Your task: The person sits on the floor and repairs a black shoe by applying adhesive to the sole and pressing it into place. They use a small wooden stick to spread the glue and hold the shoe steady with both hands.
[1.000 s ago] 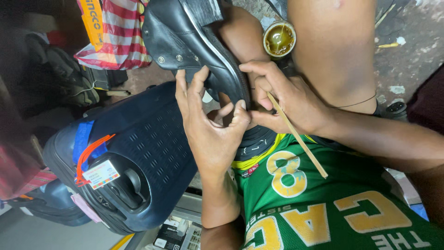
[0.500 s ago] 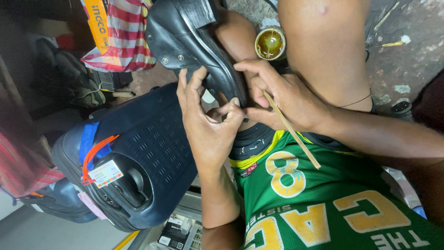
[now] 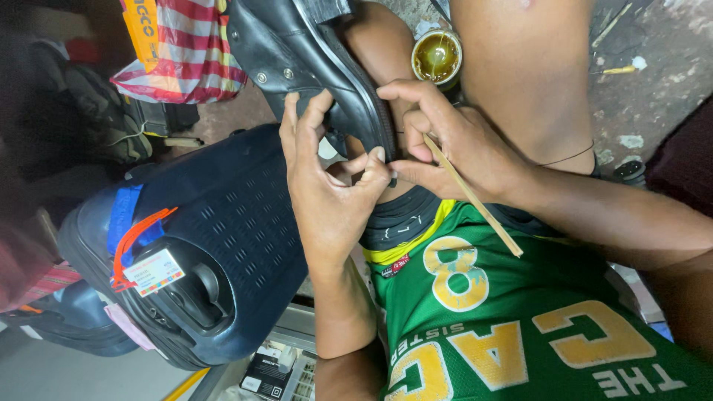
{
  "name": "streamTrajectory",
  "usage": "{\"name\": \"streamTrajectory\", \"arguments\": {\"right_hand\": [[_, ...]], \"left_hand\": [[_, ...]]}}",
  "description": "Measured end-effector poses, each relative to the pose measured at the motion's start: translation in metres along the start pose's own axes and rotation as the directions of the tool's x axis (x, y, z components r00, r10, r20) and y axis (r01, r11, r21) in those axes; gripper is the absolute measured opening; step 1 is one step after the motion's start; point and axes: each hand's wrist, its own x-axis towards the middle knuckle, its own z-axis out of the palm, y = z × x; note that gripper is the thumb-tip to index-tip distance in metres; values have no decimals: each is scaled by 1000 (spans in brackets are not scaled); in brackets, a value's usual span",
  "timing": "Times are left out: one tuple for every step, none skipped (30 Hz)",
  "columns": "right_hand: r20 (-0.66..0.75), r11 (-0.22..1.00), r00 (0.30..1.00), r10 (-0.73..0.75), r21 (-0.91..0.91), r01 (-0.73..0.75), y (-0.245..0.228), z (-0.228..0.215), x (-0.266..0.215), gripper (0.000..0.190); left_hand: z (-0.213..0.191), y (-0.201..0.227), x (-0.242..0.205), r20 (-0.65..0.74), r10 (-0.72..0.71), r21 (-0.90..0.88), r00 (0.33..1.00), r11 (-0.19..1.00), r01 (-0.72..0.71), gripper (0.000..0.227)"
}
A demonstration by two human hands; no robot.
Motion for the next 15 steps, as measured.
{"name": "streamTrajectory", "arguments": {"right_hand": [[2, 1000, 1000, 23, -4, -23, 0, 1, 0, 83], [4, 999, 999, 46, -9, -46, 0, 1, 0, 83], [4, 999, 999, 51, -8, -51, 0, 1, 0, 83], [4, 998, 998, 55, -7, -55, 0, 1, -1, 83], [5, 998, 998, 60, -5, -60, -1, 1, 0, 82], [1, 998, 998, 57, -5, -57, -1, 0, 0, 82], [-5, 999, 999, 54, -5, -54, -1, 0, -1, 82], [-10, 999, 999, 51, -6, -51, -2, 1, -1, 82], [-5, 997, 997, 71, 8, -71, -2, 1, -1, 82], [1, 996, 996, 91, 21, -91, -2, 2, -1, 81], [4, 993, 994, 110, 34, -110, -2, 2, 0, 81], [11, 992, 993, 114, 58, -115, -1, 1, 0, 80], [18, 989, 993, 120, 82, -121, 0, 1, 0, 80], [25, 986, 992, 125, 107, -127, 1, 1, 0, 79], [31, 984, 991, 128, 124, -130, 3, 1, -1, 78]], "left_hand": [[0, 1, 0, 2, 8, 11, 1000, 1000, -8, 71], [1, 2, -1, 4, 17, 22, 1000, 1000, -17, 71], [1, 3, 0, 9, 17, 28, 1000, 999, -17, 71], [0, 4, 0, 14, 17, 34, 1000, 999, -17, 71], [0, 4, 1, 18, 17, 41, 1000, 999, -18, 71], [0, 4, 2, 16, 29, 25, 999, 999, -29, 71], [0, 4, 2, 15, 41, 9, 999, 999, -41, 70], [0, 4, 2, 14, 54, -7, 998, 999, -54, 70], [-1, 3, 3, 12, 56, 19, 998, 998, -56, 69], [-3, 2, 4, 11, 59, 45, 998, 997, -59, 68], [-4, 2, 6, 12, 64, 72, 998, 995, -65, 68], [-4, 0, 7, 4, 52, 77, 999, 996, -52, 67], [-4, -1, 8, -2, 40, 83, 999, 996, -40, 66], [-5, -3, 8, -9, 28, 89, 1000, 996, -27, 65], [-6, -5, 7, -5, 41, 59, 999, 997, -41, 64]]}}
